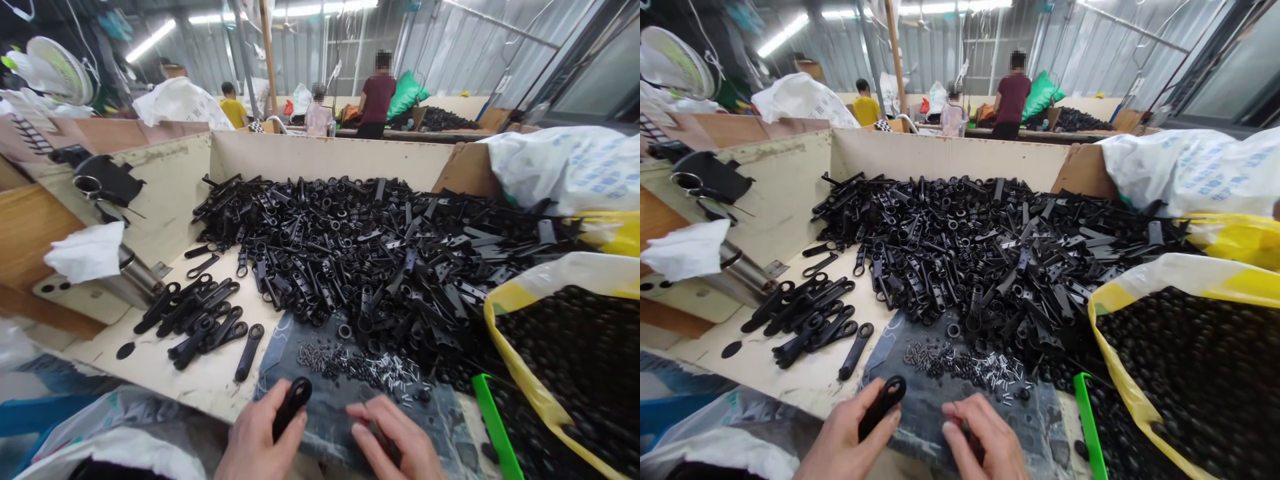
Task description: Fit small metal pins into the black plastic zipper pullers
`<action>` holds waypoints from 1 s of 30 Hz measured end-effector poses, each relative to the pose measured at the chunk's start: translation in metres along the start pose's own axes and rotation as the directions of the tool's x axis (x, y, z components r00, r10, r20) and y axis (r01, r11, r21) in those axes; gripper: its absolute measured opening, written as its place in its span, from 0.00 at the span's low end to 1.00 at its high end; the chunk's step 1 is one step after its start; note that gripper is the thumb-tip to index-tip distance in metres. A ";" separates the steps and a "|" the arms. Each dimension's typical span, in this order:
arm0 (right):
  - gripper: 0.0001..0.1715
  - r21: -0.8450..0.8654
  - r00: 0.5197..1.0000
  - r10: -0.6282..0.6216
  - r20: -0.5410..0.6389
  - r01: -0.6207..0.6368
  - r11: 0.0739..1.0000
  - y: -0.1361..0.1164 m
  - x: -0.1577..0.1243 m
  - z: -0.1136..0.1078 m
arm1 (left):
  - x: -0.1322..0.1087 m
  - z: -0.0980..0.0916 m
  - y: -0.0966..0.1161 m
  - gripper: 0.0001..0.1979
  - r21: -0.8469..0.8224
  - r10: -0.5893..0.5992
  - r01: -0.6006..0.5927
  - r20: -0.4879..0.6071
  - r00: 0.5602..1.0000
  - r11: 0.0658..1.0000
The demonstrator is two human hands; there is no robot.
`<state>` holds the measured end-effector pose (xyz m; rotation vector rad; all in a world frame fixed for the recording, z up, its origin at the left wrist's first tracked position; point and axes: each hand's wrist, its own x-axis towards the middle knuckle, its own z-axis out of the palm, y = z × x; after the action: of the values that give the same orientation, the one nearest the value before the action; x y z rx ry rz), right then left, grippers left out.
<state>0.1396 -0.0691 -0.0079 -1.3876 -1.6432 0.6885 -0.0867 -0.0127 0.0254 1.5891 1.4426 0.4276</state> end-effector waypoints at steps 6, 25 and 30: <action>0.18 -0.153 0.996 0.038 -0.077 -0.049 0.987 -0.003 0.011 -0.023 | 0.033 0.039 0.029 0.10 0.634 0.317 -0.221 -0.040 0.948 0.741; 0.27 -0.502 0.992 -0.085 -0.093 0.027 0.864 0.007 0.032 0.036 | 0.023 0.006 0.017 0.09 0.644 0.174 0.067 -0.304 0.937 0.762; 0.26 -0.476 0.989 -0.101 -0.109 0.037 0.879 0.012 0.030 0.032 | 0.035 0.020 0.022 0.07 0.686 0.315 -0.054 -0.262 0.912 0.726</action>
<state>0.1169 -0.0333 -0.0256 -1.6622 -1.8174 0.1432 -0.0501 0.0139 0.0217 2.3517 1.8549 0.3449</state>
